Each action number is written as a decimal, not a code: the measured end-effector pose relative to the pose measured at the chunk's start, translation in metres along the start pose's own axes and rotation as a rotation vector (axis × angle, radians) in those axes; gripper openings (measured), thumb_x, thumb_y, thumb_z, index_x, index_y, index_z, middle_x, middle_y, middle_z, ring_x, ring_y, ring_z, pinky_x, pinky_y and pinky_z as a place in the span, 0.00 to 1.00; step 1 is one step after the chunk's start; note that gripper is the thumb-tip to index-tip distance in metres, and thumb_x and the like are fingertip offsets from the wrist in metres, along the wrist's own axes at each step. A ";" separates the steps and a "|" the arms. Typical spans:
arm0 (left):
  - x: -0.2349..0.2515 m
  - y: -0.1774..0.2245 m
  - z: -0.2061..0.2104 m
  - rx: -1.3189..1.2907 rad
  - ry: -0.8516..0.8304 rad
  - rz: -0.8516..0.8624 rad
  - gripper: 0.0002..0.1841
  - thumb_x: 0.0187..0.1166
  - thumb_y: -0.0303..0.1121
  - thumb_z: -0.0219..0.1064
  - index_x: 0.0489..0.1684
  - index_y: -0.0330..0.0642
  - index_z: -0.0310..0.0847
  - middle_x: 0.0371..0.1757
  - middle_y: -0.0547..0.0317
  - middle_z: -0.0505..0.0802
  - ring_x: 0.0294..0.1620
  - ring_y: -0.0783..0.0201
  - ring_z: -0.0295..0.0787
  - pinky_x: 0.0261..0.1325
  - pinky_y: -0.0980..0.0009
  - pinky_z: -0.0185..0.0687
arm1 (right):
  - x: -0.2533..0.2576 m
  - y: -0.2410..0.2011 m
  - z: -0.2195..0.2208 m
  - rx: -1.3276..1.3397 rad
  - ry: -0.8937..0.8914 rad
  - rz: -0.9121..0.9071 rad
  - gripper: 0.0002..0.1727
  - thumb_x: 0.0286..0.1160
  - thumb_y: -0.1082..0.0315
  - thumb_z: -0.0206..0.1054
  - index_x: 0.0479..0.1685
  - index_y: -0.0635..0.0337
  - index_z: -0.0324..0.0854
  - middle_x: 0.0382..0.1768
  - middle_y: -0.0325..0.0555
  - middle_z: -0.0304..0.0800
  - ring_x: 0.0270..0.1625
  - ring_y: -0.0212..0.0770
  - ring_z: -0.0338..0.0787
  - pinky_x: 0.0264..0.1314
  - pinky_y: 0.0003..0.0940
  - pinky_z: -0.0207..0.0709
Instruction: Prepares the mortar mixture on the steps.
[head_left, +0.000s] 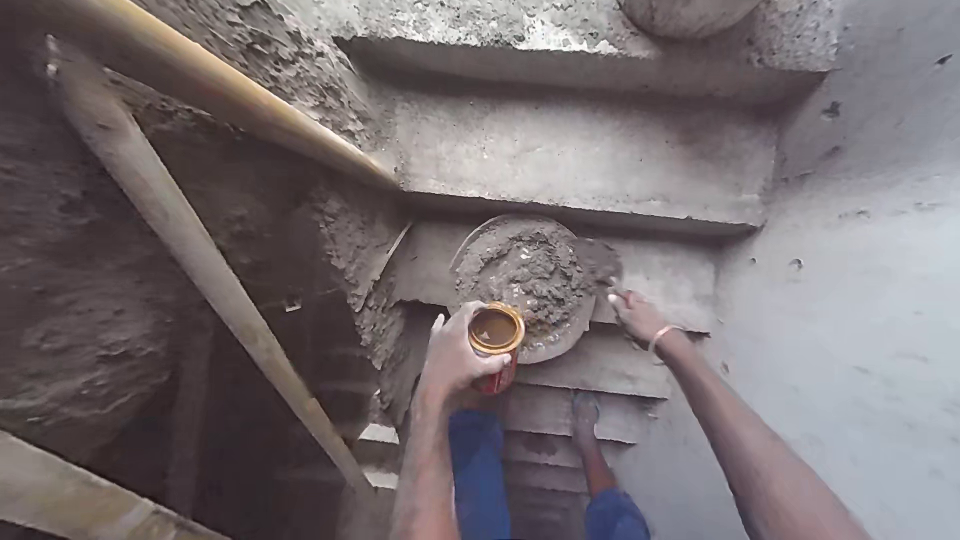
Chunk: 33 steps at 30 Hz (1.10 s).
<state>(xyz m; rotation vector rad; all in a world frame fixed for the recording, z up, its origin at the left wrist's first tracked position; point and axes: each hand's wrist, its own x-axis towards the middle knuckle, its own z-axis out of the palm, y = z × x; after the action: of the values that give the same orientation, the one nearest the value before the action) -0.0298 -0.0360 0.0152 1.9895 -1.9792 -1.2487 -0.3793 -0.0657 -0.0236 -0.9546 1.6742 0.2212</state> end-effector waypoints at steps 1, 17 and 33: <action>-0.003 -0.006 0.001 -0.011 0.045 0.009 0.54 0.40 0.66 0.84 0.75 0.48 0.77 0.65 0.60 0.91 0.70 0.58 0.85 0.85 0.34 0.60 | 0.012 0.000 0.017 0.028 -0.049 -0.013 0.28 0.97 0.52 0.44 0.89 0.53 0.63 0.52 0.60 0.85 0.40 0.51 0.86 0.46 0.49 0.82; -0.006 -0.034 0.005 -0.054 0.354 0.025 0.31 0.42 0.65 0.83 0.18 0.44 0.82 0.68 0.37 0.88 0.76 0.43 0.81 0.81 0.44 0.69 | -0.079 0.032 0.098 0.687 -0.098 0.336 0.23 0.97 0.49 0.42 0.58 0.61 0.71 0.22 0.40 0.74 0.13 0.32 0.71 0.14 0.27 0.71; -0.010 -0.028 0.019 -0.097 0.339 0.031 0.32 0.42 0.67 0.82 0.17 0.44 0.82 0.68 0.38 0.88 0.76 0.45 0.82 0.81 0.44 0.70 | -0.006 0.024 0.097 -0.395 0.268 -0.137 0.30 0.91 0.52 0.52 0.78 0.68 0.70 0.56 0.66 0.91 0.56 0.65 0.93 0.59 0.62 0.84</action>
<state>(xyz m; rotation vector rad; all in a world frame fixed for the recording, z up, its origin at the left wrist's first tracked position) -0.0160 -0.0134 -0.0082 1.9608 -1.7467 -0.9079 -0.3244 0.0104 -0.0597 -1.4412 1.8359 0.3530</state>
